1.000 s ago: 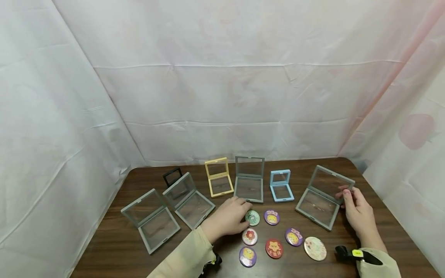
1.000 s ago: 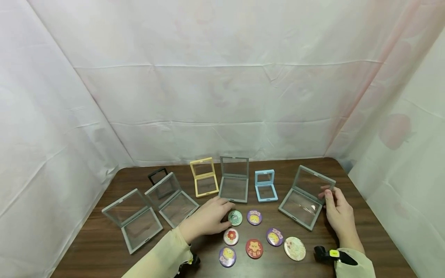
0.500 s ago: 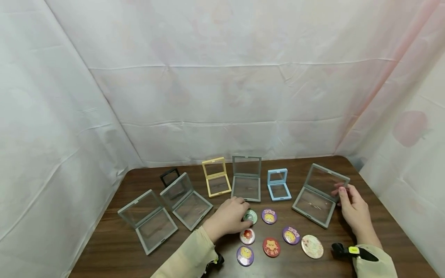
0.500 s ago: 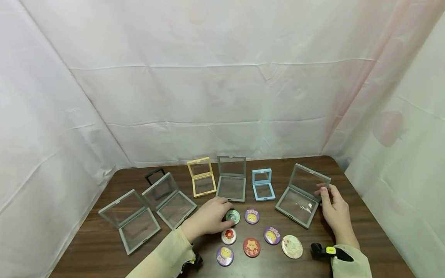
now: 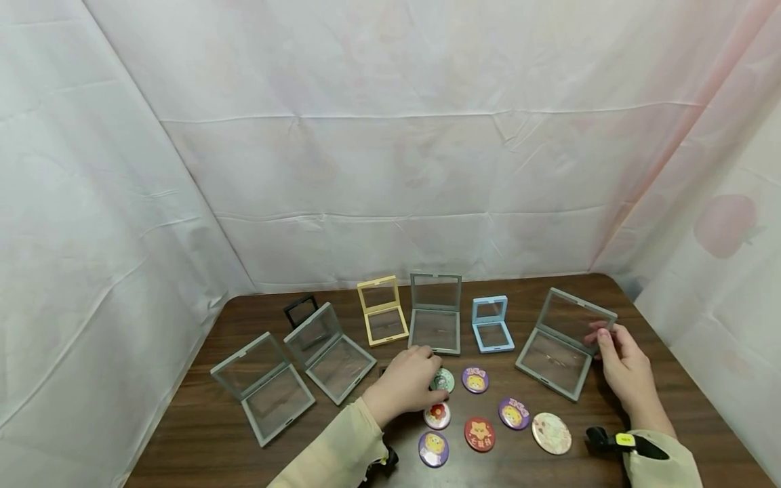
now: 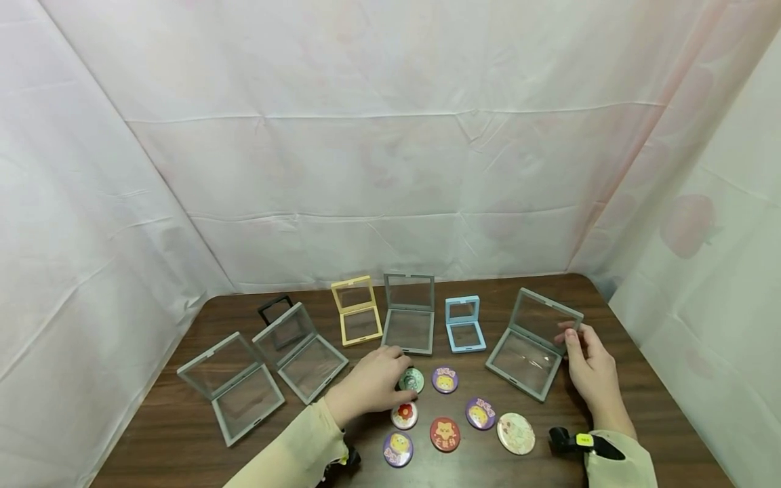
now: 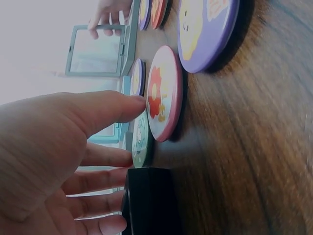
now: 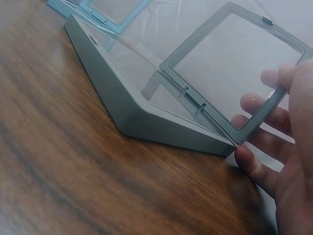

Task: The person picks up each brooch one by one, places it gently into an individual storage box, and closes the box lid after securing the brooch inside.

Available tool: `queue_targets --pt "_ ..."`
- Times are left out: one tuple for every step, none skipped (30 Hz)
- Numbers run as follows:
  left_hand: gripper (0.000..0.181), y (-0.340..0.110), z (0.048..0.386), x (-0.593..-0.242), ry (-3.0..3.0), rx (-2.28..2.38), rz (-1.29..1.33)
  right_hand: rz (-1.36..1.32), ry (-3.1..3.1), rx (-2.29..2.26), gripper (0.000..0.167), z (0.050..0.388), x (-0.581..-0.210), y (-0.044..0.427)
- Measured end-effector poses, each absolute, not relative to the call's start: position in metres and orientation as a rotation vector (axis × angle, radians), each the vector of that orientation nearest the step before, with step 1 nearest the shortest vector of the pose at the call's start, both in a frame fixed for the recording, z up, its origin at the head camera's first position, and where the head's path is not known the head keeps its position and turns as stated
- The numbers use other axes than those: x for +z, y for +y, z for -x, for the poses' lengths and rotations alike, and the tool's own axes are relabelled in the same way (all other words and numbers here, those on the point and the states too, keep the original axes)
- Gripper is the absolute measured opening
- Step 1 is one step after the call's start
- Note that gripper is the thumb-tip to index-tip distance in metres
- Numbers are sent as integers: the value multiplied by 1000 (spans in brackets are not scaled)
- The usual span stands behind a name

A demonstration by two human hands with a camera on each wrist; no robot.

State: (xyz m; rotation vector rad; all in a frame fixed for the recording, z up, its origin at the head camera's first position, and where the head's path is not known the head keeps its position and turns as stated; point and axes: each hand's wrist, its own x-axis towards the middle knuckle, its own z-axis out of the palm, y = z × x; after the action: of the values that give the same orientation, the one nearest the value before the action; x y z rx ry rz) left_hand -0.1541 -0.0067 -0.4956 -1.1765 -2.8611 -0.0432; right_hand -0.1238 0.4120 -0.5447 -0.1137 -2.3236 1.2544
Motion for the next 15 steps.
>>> queue_targets --pt "48 -6 154 -496 -2862 -40 1174 113 -2326 1253 31 124 -545 412" --pt "49 -6 154 -496 -2863 -38 1171 112 -2330 1249 31 123 -545 412" --pt "49 -6 154 -496 -2865 -36 1168 112 -2335 1245 31 123 -544 412" --pt "49 -6 154 -496 -2867 -34 1166 112 -2341 1237 31 123 -544 412" --pt "50 -5 154 -496 -2869 -33 1163 111 -2349 1228 31 123 -544 413" --pt "50 -5 154 -495 -2870 -34 1161 111 -2355 1219 31 123 -544 413" --pt "50 -5 153 -495 -2871 -32 1160 111 -2360 1210 31 123 -543 413" --pt "50 -5 153 -495 -2872 -32 1160 109 -2364 1202 31 122 -543 413" --pt "50 -4 153 -495 -2871 -30 1160 107 -2366 1197 31 122 -543 414" --pt "50 -4 153 -495 -2870 -28 1160 104 -2367 1194 30 122 -543 414" --pt "49 -4 153 -495 -2870 -28 1159 100 -2367 1194 30 122 -543 414" --pt "49 -4 152 -494 -2870 -26 1158 96 -2366 1195 30 122 -542 413" --pt "48 -4 152 -494 -2870 -22 1158 88 -2367 1196 30 122 -542 413" --pt "48 -4 152 -494 -2869 -21 1158 83 -2368 1198 30 121 -541 413" --pt "47 -4 153 -494 -2866 -20 1161 78 -2373 1199 30 121 -541 413"
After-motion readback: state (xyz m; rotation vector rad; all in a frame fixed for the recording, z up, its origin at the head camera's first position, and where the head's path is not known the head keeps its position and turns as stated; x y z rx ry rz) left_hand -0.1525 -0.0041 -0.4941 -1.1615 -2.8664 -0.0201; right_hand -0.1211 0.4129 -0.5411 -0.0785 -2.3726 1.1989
